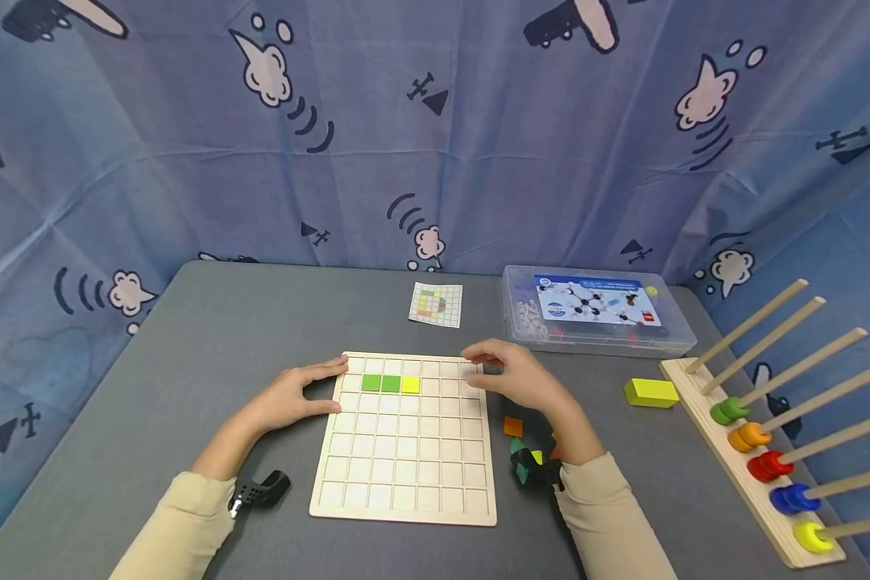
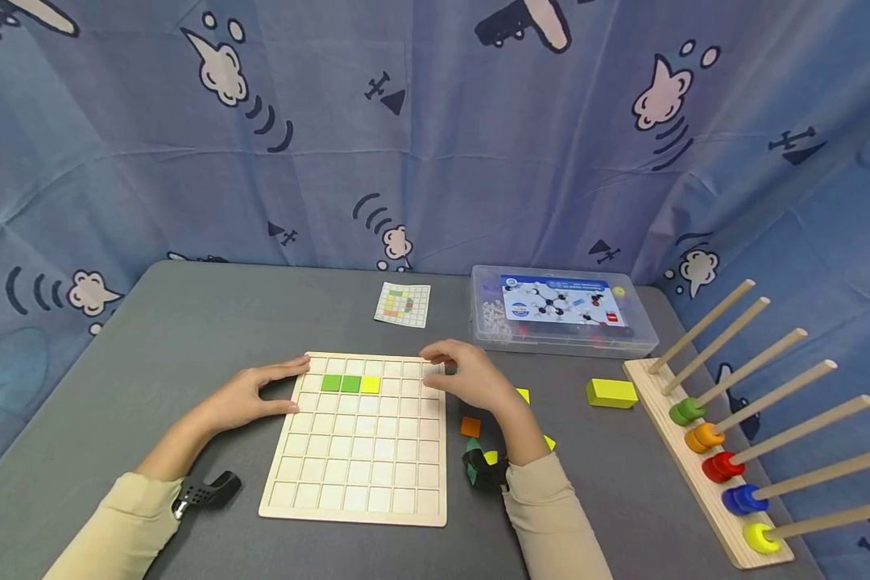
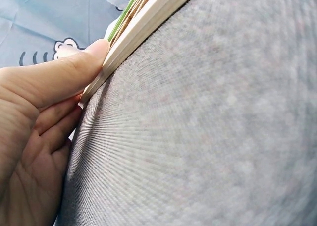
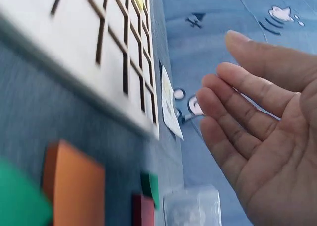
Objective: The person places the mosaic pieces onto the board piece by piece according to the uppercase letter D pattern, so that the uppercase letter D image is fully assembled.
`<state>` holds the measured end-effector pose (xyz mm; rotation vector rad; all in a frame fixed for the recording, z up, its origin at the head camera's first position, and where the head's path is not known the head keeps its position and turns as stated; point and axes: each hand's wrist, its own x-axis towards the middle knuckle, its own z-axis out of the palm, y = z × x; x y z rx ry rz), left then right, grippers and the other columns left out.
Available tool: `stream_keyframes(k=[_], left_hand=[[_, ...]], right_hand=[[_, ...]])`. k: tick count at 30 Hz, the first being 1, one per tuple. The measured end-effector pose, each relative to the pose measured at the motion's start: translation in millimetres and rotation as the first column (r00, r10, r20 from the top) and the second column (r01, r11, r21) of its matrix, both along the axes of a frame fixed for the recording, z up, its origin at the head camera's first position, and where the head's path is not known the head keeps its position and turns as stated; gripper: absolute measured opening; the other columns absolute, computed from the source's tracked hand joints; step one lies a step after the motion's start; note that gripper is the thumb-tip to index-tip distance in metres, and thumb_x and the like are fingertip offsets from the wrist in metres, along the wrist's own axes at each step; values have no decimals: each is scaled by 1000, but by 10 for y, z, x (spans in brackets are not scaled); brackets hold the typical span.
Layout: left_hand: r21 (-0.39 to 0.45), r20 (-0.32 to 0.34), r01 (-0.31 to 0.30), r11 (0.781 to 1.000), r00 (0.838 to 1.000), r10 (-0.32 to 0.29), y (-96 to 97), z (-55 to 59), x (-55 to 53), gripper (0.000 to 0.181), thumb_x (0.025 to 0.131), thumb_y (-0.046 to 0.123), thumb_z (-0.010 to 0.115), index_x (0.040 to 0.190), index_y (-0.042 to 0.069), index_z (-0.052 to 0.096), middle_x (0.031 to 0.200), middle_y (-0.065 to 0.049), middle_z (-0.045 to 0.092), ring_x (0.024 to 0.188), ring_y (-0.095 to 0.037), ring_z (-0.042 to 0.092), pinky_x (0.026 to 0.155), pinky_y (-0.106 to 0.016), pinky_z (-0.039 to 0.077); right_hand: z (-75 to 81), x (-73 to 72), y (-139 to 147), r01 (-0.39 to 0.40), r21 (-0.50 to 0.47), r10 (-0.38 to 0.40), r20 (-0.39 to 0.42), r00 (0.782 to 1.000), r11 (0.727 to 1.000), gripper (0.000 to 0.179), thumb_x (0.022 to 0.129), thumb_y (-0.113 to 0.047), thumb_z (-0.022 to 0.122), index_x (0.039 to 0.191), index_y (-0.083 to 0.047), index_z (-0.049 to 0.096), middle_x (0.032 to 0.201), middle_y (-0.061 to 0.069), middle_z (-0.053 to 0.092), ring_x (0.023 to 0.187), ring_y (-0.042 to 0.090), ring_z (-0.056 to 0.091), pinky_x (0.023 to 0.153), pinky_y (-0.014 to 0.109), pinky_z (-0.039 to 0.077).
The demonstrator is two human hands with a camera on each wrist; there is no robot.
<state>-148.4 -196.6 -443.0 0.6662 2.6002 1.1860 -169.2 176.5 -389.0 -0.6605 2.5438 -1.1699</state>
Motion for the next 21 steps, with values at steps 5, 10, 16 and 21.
stream_keyframes(k=[5, 10, 16, 21], left_hand=[[-7, -17, 5, 1000, 1000, -5, -3, -3, 1, 68, 81, 33, 74, 139, 8, 50, 149, -6, 40, 139, -31, 33, 109, -53, 31], [-7, -17, 7, 1000, 1000, -7, -5, -8, -8, 67, 81, 33, 74, 139, 8, 50, 149, -5, 40, 139, -31, 33, 109, -52, 31], [-4, -19, 11, 1000, 1000, -11, -7, 0, -8, 67, 81, 32, 75, 138, 8, 50, 149, -5, 40, 139, -29, 33, 109, -51, 31], [-4, -19, 9, 1000, 1000, -9, -9, -1, -7, 67, 81, 32, 75, 138, 8, 50, 149, -4, 40, 139, -29, 33, 109, -51, 31]], right_hand=[[-33, 21, 211, 45, -3, -45, 5, 999, 999, 41, 90, -15, 65, 128, -2, 57, 127, 16, 59, 117, 34, 55, 99, 50, 44], [-116, 2, 421, 82, -6, -82, 1, 997, 997, 43, 90, -18, 66, 128, 1, 56, 127, 19, 59, 117, 36, 55, 97, 50, 45], [-204, -50, 555, 131, 51, -132, 15, 991, 990, 42, 90, -16, 65, 127, 3, 57, 125, 21, 60, 115, 37, 56, 96, 51, 45], [-225, -94, 557, 143, 108, -146, 26, 989, 984, 40, 90, -15, 65, 125, 4, 58, 121, 21, 61, 110, 36, 57, 94, 49, 47]])
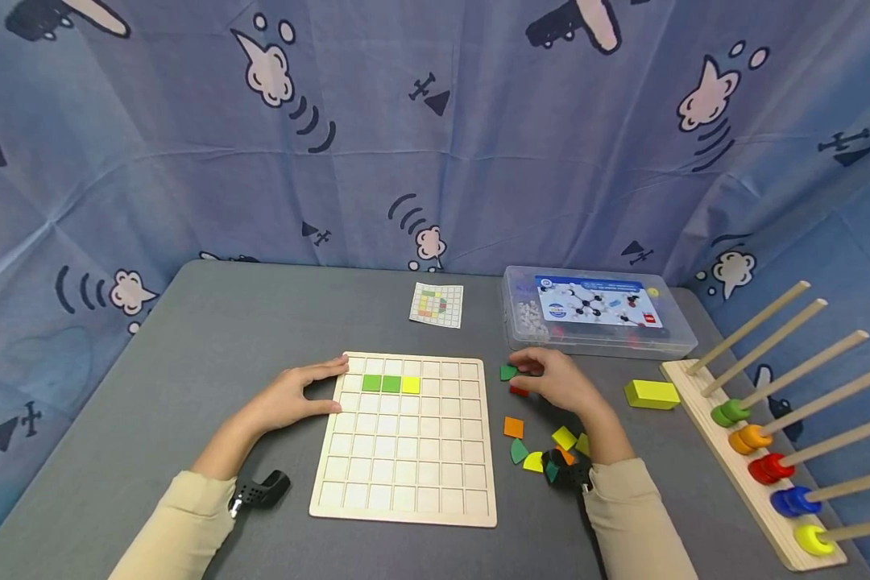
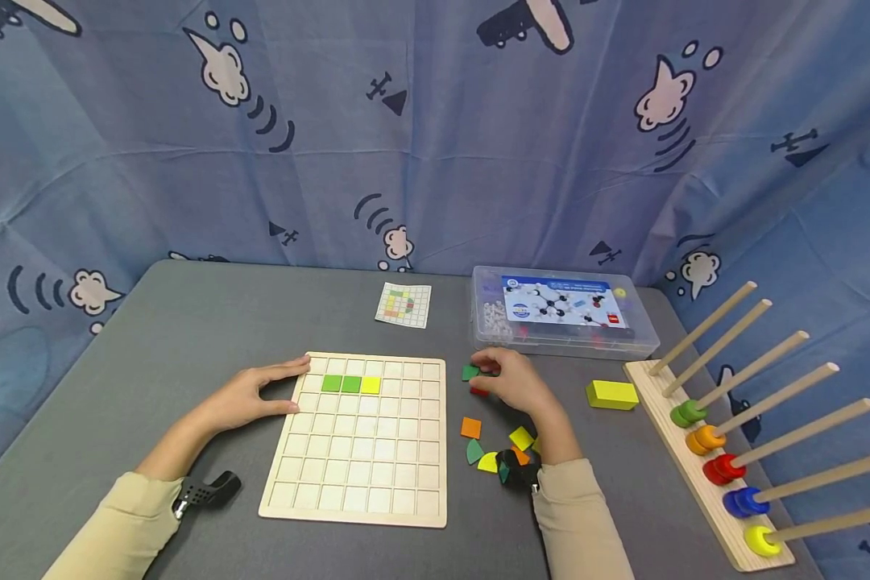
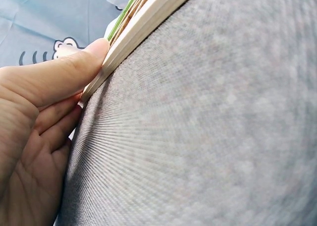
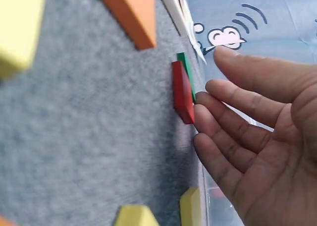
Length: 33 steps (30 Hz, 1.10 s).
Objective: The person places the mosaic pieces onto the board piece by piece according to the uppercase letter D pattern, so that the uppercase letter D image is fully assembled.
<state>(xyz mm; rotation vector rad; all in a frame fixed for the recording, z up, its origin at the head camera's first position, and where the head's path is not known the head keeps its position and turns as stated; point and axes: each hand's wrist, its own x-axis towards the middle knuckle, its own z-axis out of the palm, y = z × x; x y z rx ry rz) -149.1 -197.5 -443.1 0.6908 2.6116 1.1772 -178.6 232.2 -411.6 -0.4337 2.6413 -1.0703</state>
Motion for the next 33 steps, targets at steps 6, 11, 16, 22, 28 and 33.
stream_keyframes(k=[6, 11, 16, 22, 28, 33], left_hand=[[-9, -9, -4, 1000, 1000, 3, 6, 0, -4, 67, 81, 33, 75, 138, 7, 51, 149, -5, 40, 139, -31, 34, 108, -52, 32], [-16, -2, -3, 1000, 1000, 3, 7, 6, -2, 68, 81, 33, 75, 139, 8, 50, 150, -5, 39, 139, -31, 33, 109, -53, 31], [-27, 5, -10, 1000, 1000, 10, 8, 2, -1, 69, 81, 34, 75, 139, 9, 49, 150, -4, 38, 139, -30, 33, 109, -52, 31], [-26, 10, -16, 1000, 1000, 16, 13, 9, -4, 69, 80, 34, 75, 139, 9, 49, 150, -3, 38, 140, -29, 33, 109, -52, 31], [-26, 6, -9, 1000, 1000, 10, 3, -5, -15, 69, 81, 34, 75, 140, 9, 49, 151, -3, 38, 140, -29, 33, 110, -51, 31], [-29, 6, -11, 1000, 1000, 11, 4, -6, -6, 69, 80, 35, 75, 139, 10, 49, 151, -2, 38, 139, -28, 33, 110, -51, 31]], right_hand=[[8, -60, -51, 22, 33, -22, 14, 1000, 999, 35, 88, -10, 66, 119, 5, 61, 112, 19, 64, 99, 29, 60, 84, 40, 51], [4, -114, -111, 32, 72, -32, -1, 999, 997, 30, 85, -9, 68, 112, 4, 64, 100, 16, 65, 90, 25, 59, 77, 33, 50], [0, -151, -152, 36, 108, -35, -8, 999, 994, 23, 83, -8, 70, 103, 3, 65, 93, 13, 64, 86, 22, 57, 73, 31, 48], [7, -157, -189, 46, 146, -43, -24, 999, 988, 18, 82, -8, 71, 96, 1, 65, 88, 11, 61, 81, 21, 54, 70, 30, 46], [16, -142, -203, 36, 161, -30, -38, 999, 986, 16, 82, -8, 71, 94, -1, 65, 88, 11, 60, 82, 22, 54, 70, 34, 47], [14, -141, -212, 17, 179, -8, -47, 999, 984, 19, 82, -8, 72, 98, 0, 65, 91, 12, 62, 85, 24, 56, 76, 38, 49]])
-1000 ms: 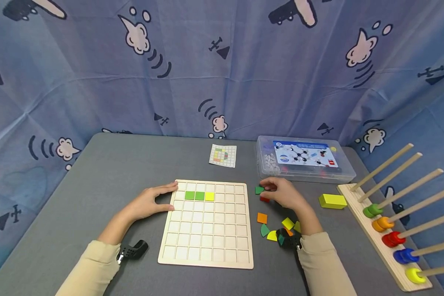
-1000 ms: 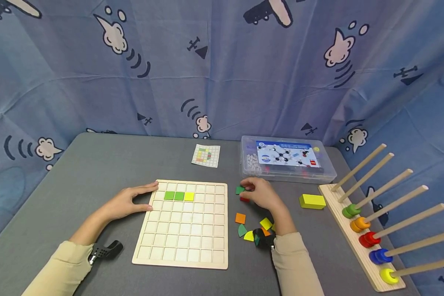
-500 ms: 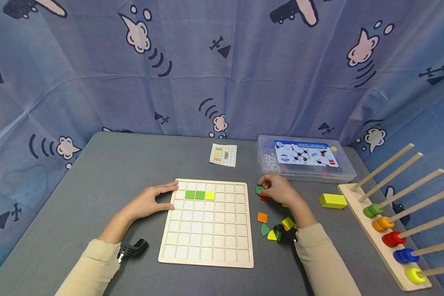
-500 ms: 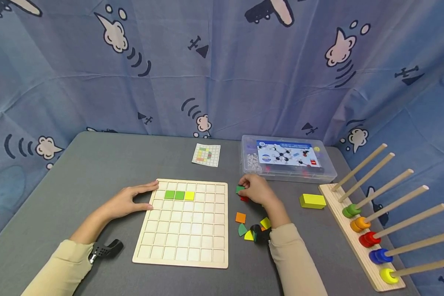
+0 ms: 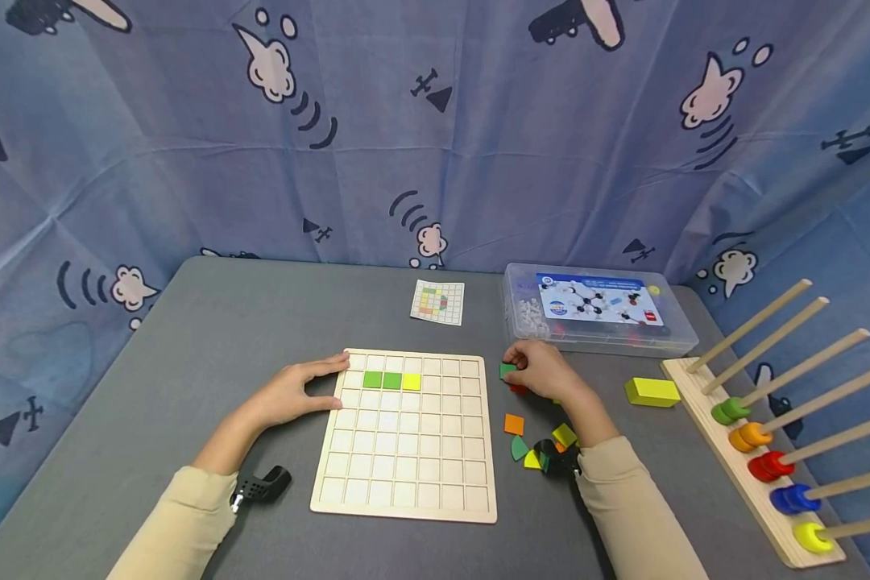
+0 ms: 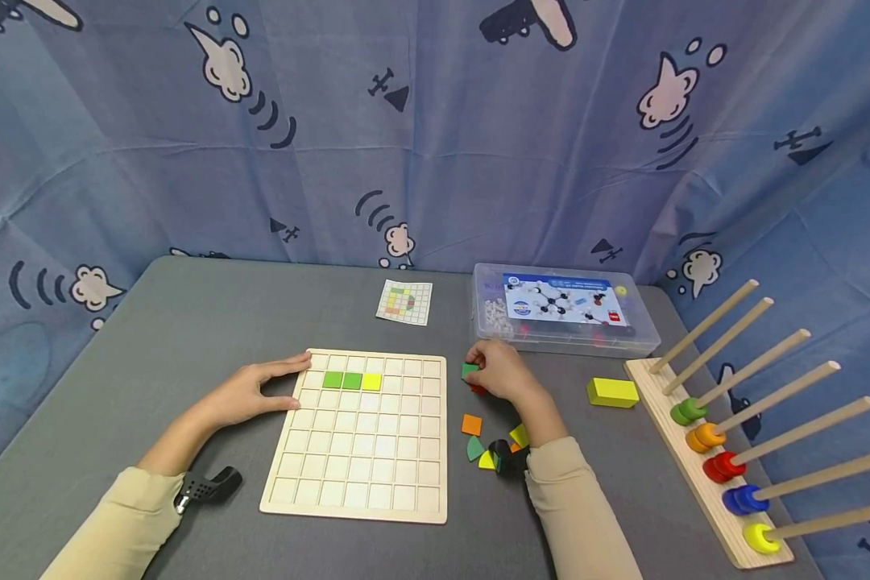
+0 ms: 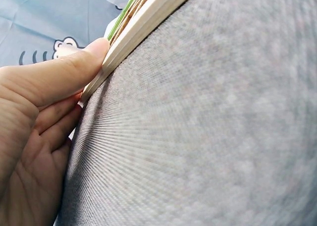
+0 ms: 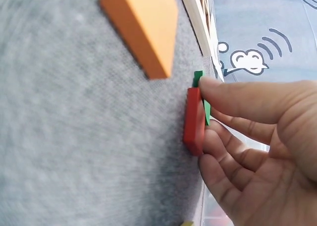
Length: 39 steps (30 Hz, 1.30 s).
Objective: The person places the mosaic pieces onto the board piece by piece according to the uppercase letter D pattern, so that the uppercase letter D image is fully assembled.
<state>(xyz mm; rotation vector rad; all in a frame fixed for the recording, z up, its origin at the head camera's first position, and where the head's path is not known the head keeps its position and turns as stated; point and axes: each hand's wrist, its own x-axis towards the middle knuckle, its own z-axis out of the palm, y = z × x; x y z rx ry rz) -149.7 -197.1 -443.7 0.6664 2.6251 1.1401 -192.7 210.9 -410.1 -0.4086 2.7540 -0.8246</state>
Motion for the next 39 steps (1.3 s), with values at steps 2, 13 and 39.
stream_keyframes(k=[2, 13, 39], left_hand=[[2, -1, -1, 1000, 1000, 1, 0, 0, 1, 69, 80, 35, 75, 139, 9, 49, 150, -2, 38, 139, -28, 33, 110, -51, 31], [0, -13, -4, 1000, 1000, 4, 1, 6, 4, 68, 80, 33, 76, 138, 9, 51, 149, -4, 40, 139, -30, 34, 109, -52, 32], [-3, -17, -6, 1000, 1000, 6, 4, 11, -2, 68, 79, 33, 76, 138, 9, 51, 149, -4, 40, 138, -30, 35, 109, -52, 32]], right_hand=[[-2, -4, -2, -10, 11, 10, -7, 1000, 1000, 20, 82, -8, 72, 99, 0, 66, 92, 13, 62, 86, 24, 56, 78, 40, 49], [-10, -7, -19, -55, 31, 56, -17, 998, 998, 26, 80, -10, 75, 103, -2, 67, 96, 12, 61, 89, 25, 56, 79, 41, 50], [-4, -26, -15, -47, 10, 48, -93, 995, 999, 17, 90, -5, 59, 103, 1, 69, 95, 14, 68, 84, 24, 62, 76, 40, 53]])
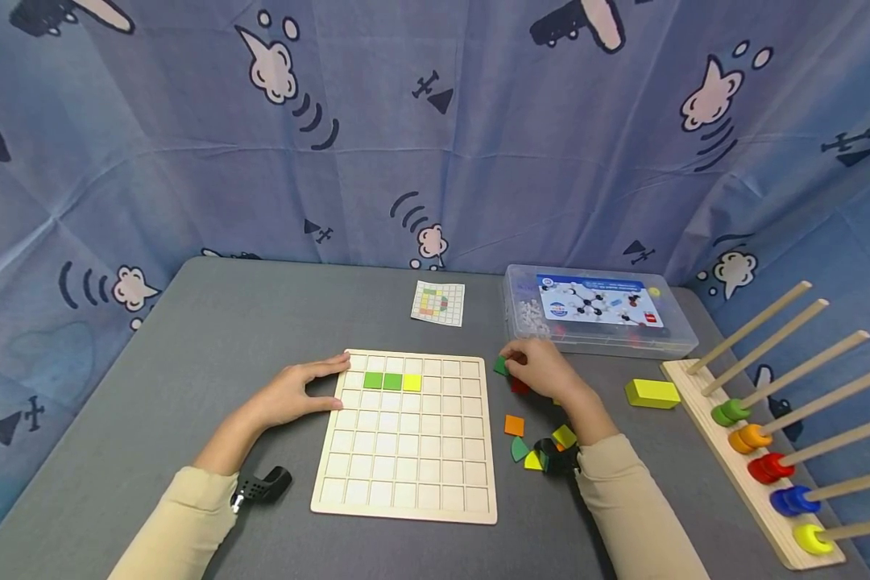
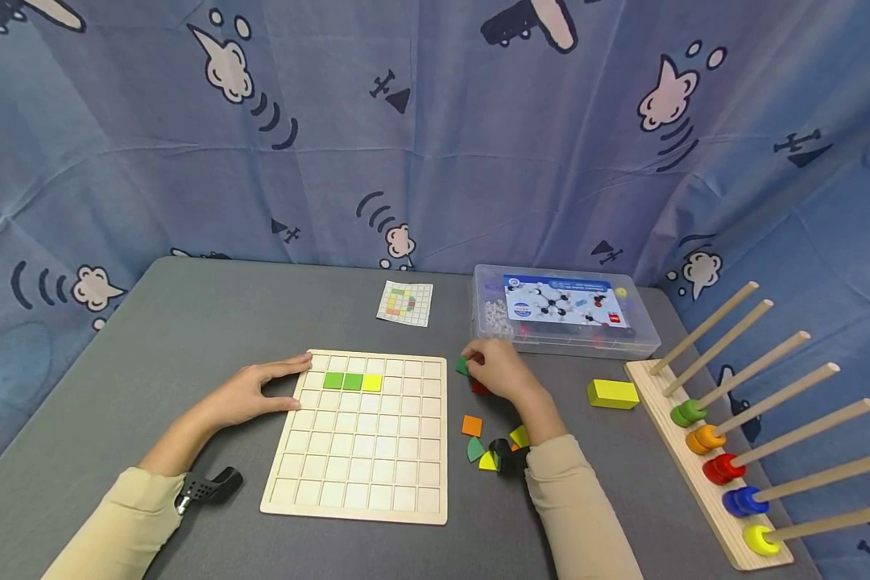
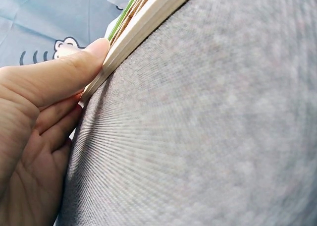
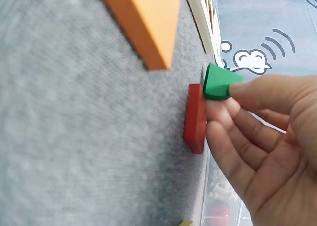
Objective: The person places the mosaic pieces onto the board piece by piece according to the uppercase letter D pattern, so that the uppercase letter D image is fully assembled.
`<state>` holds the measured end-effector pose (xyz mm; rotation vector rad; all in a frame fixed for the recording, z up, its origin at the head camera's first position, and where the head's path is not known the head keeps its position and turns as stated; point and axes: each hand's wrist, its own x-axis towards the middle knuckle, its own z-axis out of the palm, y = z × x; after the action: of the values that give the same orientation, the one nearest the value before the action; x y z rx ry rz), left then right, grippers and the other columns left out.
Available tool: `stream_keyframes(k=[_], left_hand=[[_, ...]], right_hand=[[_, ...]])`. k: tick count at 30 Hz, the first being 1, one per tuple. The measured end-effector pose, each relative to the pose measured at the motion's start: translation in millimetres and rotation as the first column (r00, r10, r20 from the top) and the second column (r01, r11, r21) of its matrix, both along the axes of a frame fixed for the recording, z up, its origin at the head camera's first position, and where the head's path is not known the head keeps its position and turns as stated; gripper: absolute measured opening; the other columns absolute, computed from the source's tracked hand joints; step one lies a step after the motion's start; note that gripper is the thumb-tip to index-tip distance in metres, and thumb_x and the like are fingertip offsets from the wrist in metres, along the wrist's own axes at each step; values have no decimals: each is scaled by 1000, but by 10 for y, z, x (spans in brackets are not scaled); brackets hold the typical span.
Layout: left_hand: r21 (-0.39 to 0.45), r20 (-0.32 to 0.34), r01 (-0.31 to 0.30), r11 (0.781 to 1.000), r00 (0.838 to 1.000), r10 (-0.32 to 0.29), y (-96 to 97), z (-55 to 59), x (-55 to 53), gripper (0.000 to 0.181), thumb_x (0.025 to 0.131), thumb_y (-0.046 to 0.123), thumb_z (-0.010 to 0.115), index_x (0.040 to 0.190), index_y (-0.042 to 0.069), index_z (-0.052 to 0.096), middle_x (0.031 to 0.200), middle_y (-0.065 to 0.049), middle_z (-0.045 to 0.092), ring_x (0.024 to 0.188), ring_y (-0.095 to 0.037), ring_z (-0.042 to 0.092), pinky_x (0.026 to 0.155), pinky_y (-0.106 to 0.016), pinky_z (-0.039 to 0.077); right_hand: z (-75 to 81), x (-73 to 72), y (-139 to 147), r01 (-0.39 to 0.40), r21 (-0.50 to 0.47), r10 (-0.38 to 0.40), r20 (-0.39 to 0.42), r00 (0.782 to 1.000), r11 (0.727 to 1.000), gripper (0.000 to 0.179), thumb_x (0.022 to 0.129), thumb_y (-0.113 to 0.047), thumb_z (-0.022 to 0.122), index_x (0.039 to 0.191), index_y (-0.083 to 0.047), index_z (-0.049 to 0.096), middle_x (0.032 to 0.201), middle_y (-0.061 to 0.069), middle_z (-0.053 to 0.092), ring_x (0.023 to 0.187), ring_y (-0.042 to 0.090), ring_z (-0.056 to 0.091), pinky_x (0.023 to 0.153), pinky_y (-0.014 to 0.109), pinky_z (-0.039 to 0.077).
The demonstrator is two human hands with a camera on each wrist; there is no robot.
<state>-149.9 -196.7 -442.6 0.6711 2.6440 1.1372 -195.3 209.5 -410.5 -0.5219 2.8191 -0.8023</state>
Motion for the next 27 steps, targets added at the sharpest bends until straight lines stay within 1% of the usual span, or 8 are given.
stream_keyframes(k=[5, 7, 11, 17, 21, 27], left_hand=[[0, 1, -6, 1000, 1000, 6, 2, -9, 3, 68, 79, 34, 76, 138, 9, 51, 149, -5, 40, 138, -31, 35, 108, -53, 32], [4, 8, -9, 1000, 1000, 9, 1, -17, 0, 68, 79, 34, 76, 138, 10, 51, 149, -3, 40, 138, -30, 34, 109, -52, 32], [1, 6, -5, 1000, 1000, 5, -3, -18, 0, 68, 80, 35, 75, 138, 9, 51, 149, -4, 40, 138, -31, 34, 108, -53, 32], [3, 20, -11, 1000, 1000, 11, -2, -7, -5, 69, 79, 35, 76, 138, 9, 50, 150, -4, 39, 139, -30, 33, 109, -53, 31], [-3, 27, -9, 1000, 1000, 9, -5, -8, -5, 69, 80, 35, 75, 139, 11, 50, 150, -3, 38, 140, -29, 33, 110, -52, 31], [4, 24, -9, 1000, 1000, 9, 1, -2, -1, 69, 80, 34, 76, 139, 10, 50, 150, -3, 39, 139, -30, 33, 109, -53, 31]], right_hand=[[-9, 8, 18, -6, -39, 7, 18, 1000, 999, 17, 91, -6, 58, 104, -2, 69, 94, 11, 68, 84, 22, 60, 77, 39, 53], [1, 23, 10, -12, -56, 12, 15, 1000, 998, 17, 92, -6, 58, 105, -3, 69, 95, 11, 68, 86, 22, 61, 78, 39, 53], [43, 65, -29, -26, -104, 27, 10, 1000, 994, 19, 93, -8, 58, 107, -4, 69, 98, 11, 69, 89, 24, 63, 80, 41, 53], [122, 132, -166, -43, -206, 58, 65, 996, 978, 20, 94, -12, 58, 110, -5, 69, 97, 9, 68, 88, 22, 63, 78, 37, 53], [144, 185, -295, -77, -255, 104, 95, 990, 964, 19, 93, -12, 59, 109, -5, 68, 96, 7, 67, 87, 18, 61, 78, 34, 52], [111, 243, -494, -126, -252, 159, 117, 980, 960, 15, 92, -12, 60, 104, -7, 68, 91, 3, 66, 82, 14, 58, 74, 30, 50]])
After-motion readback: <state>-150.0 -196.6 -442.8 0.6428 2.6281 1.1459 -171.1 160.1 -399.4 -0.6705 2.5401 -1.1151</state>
